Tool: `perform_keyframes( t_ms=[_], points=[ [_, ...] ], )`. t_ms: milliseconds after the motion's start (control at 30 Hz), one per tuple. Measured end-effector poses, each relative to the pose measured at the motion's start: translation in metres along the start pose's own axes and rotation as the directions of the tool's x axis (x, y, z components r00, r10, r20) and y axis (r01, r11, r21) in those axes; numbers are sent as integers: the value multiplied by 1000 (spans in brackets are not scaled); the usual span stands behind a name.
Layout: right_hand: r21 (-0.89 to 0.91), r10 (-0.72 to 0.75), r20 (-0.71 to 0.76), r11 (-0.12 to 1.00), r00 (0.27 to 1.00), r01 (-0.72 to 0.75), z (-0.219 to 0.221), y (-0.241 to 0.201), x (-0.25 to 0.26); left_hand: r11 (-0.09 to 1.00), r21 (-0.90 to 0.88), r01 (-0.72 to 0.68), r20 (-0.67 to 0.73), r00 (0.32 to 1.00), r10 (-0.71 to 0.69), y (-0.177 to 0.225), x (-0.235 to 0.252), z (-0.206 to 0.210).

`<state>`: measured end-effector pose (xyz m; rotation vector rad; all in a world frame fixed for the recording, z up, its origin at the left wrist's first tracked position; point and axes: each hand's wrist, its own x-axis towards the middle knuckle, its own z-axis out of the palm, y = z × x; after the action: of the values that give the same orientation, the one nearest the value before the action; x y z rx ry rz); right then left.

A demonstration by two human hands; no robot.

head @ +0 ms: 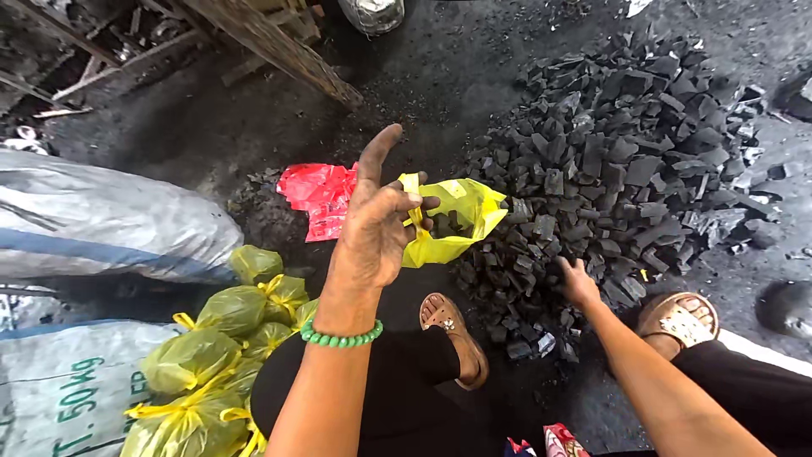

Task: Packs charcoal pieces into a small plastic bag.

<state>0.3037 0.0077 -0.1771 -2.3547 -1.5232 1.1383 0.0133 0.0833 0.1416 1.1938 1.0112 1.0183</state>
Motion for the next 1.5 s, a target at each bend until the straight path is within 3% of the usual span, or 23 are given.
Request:
perform_keyframes(
  t_ms=[100, 200, 333, 433, 467, 500, 533, 600, 667, 767, 900, 967, 1100, 1167, 1233, 1333, 1400, 1433, 1500],
  points=[
    [166, -77, -36, 983, 996, 82, -23, 21, 13, 999, 20, 38, 10, 999, -38, -3, 1, -1],
    [479, -122, -116, 863, 986, 163, -57, 18, 4, 998, 11, 69, 35, 997, -70, -9, -1, 4],
    [807, -84, -306, 506, 948, 305, -112, -22, -20, 993, -19, 114, 113, 987, -111, -22, -5, 21],
    [827, -264, -512, 106, 817, 552, -143, -60, -42, 989, -23, 147, 189, 972, -140, -35, -5, 39],
    [795, -342, -561, 34, 754, 606, -148, -73, -49, 987, -19, 157, 203, 968, -150, -39, -5, 44],
    [746, -412, -592, 45, 693, 664, -148, -85, -55, 985, -10, 174, 212, 963, -168, -43, -3, 49],
    [673, -471, -602, 135, 644, 728, -143, -95, -60, 980, 3, 198, 210, 958, -194, -47, -1, 52],
    [410, -611, -531, 421, 587, 809, -121, -107, -65, 970, 28, 241, 183, 953, -242, -57, 5, 57],
    [154, -707, -308, 623, 636, 767, -91, -114, -63, 963, 51, 263, 167, 949, -268, -66, 10, 58],
    [-50, -691, -13, 722, 723, 690, -66, -127, -55, 951, 118, 284, 186, 935, -302, -73, 12, 57],
    [-125, -399, 73, 906, 914, 405, -77, -153, -38, 944, 147, 296, 230, 918, -324, -73, 8, 57],
    [-104, -302, 43, 947, 952, 305, -80, -165, -36, 944, 148, 294, 249, 913, -323, -72, 8, 57],
    [-121, -335, 104, 930, 937, 346, -67, -181, -55, 948, 137, 288, 242, 918, -314, -74, 12, 56],
    [-173, -375, 183, 898, 909, 405, -57, -170, -49, 947, 135, 292, 226, 921, -316, -75, 14, 53],
    [-233, -408, 174, 867, 896, 440, -53, -154, -42, 946, 137, 293, 232, 919, -319, -76, 14, 50],
    [-74, -623, 163, 765, 765, 639, -67, -139, -37, 953, 140, 267, 234, 927, -294, -78, 13, 50],
    [218, -742, 29, 659, 670, 720, -90, -126, -39, 956, 125, 264, 222, 932, -286, -78, 12, 47],
    [359, -727, -128, 600, 675, 715, -102, -116, -41, 958, 101, 267, 209, 936, -283, -75, 11, 46],
    [616, -481, -437, 456, 760, 642, -119, -90, -41, 971, 28, 238, 161, 958, -239, -62, 6, 43]
  ],
)
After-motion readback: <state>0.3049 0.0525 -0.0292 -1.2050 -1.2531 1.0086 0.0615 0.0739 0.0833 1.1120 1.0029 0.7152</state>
